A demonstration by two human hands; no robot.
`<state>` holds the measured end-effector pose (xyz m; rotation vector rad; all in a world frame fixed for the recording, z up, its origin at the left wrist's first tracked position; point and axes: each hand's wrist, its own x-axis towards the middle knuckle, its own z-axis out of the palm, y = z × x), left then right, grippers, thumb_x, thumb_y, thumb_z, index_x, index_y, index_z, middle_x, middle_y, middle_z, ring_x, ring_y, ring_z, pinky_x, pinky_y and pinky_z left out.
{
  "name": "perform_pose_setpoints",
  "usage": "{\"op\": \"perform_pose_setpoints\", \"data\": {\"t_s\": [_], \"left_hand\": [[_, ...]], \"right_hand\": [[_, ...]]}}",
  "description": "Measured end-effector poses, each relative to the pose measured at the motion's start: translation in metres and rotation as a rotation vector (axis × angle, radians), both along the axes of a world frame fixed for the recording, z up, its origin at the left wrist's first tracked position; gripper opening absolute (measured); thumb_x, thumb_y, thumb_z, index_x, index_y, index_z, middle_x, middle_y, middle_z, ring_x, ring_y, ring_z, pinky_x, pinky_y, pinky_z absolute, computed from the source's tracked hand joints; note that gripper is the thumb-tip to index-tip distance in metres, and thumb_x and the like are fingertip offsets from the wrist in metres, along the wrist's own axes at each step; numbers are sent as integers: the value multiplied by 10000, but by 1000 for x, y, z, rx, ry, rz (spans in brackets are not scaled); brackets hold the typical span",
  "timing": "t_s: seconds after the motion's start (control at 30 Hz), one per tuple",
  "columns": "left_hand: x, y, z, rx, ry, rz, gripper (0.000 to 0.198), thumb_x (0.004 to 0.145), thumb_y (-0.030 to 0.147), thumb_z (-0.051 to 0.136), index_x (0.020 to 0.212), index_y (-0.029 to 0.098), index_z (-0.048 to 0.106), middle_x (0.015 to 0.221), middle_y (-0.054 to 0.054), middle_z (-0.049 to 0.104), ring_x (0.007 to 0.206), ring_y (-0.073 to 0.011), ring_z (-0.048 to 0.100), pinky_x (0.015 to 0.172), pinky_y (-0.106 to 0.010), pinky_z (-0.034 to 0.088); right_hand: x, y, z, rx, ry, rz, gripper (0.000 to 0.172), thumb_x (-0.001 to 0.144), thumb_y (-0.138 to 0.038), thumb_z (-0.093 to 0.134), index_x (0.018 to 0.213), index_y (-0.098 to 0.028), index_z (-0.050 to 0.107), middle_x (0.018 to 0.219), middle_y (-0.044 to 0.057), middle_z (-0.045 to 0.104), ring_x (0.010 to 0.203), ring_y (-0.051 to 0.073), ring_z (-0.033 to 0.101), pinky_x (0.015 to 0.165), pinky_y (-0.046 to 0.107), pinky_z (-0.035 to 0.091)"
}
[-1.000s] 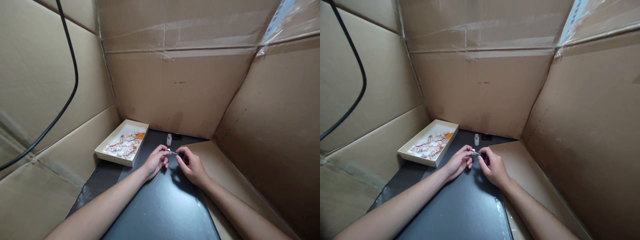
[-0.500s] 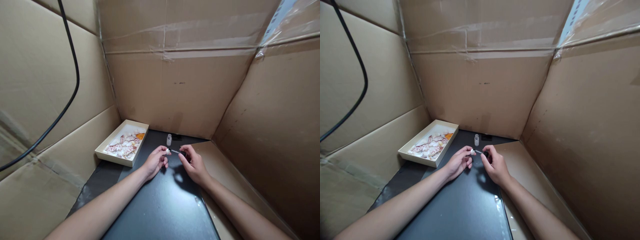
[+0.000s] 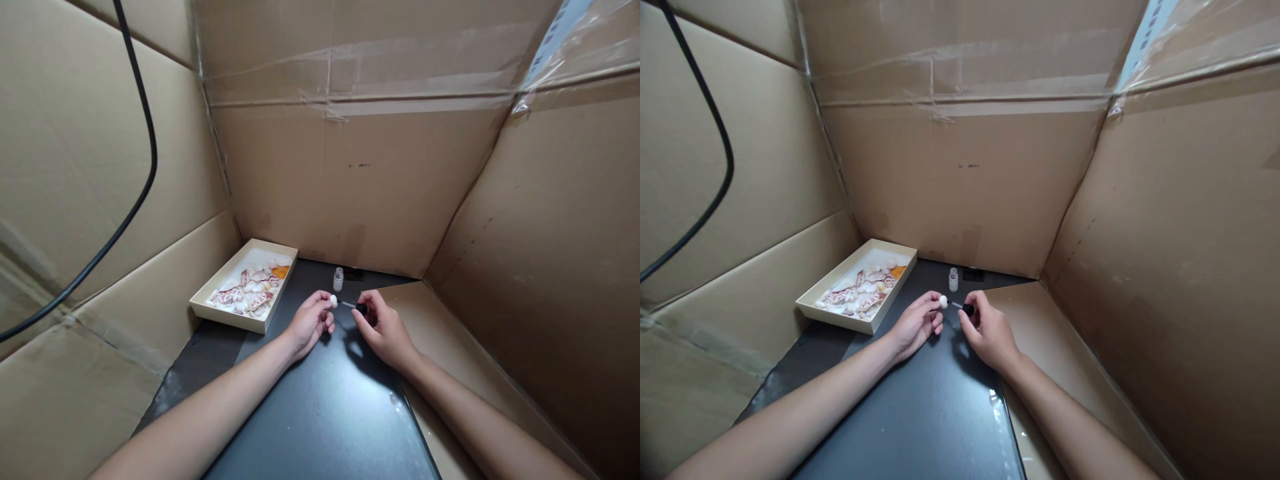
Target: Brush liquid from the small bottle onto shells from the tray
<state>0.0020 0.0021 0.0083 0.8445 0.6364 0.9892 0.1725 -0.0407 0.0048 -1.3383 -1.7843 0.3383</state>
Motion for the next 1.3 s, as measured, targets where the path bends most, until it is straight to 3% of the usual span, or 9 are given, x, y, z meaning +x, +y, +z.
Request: {"op": "perform_pose_setpoints", "data": {"t_s": [0.73,0.87,1.0,1.13,1.3], "left_hand": [[-1,1,-1,1,-7,-16,242,706,233,652,833,165,457,783,38,502,466,-38,439,437,-215,404],[-1,0,1,5,5,-31,237,703,229,649,824,165,455,791,32,507,468,-39,438,439,-214,403],[-1,-1,2,16,23,-54,226,703,225,642,815,164,456,771,36,493,473,-36,429,442,-204,396],[-1,-1,3,22,34,-66,226,702,228,642,811,165,454,763,37,493,475,-34,421,444,-198,392],[-1,-1,2,27,45,-68,222,700,231,638,805,169,452,724,48,460,472,-36,413,441,-196,389]], "right_hand": [[1,-1,2,34,-17,55,145,872,-312,527,952,-215,454,623,-58,468,528,112,465,531,216,362],[1,-1,1,44,-31,-27,145,862,-315,537,926,-216,453,610,-60,457,517,112,457,525,220,351],[1,0,1,44,16,18,149,881,-320,512,957,-214,441,621,-58,463,520,112,458,523,217,360],[2,0,1,44,0,-43,152,872,-323,527,941,-214,447,613,-59,450,518,114,449,527,223,353],[1,-1,0,28,13,33,152,897,-331,496,974,-209,447,623,-55,466,529,114,455,533,222,360]]}}
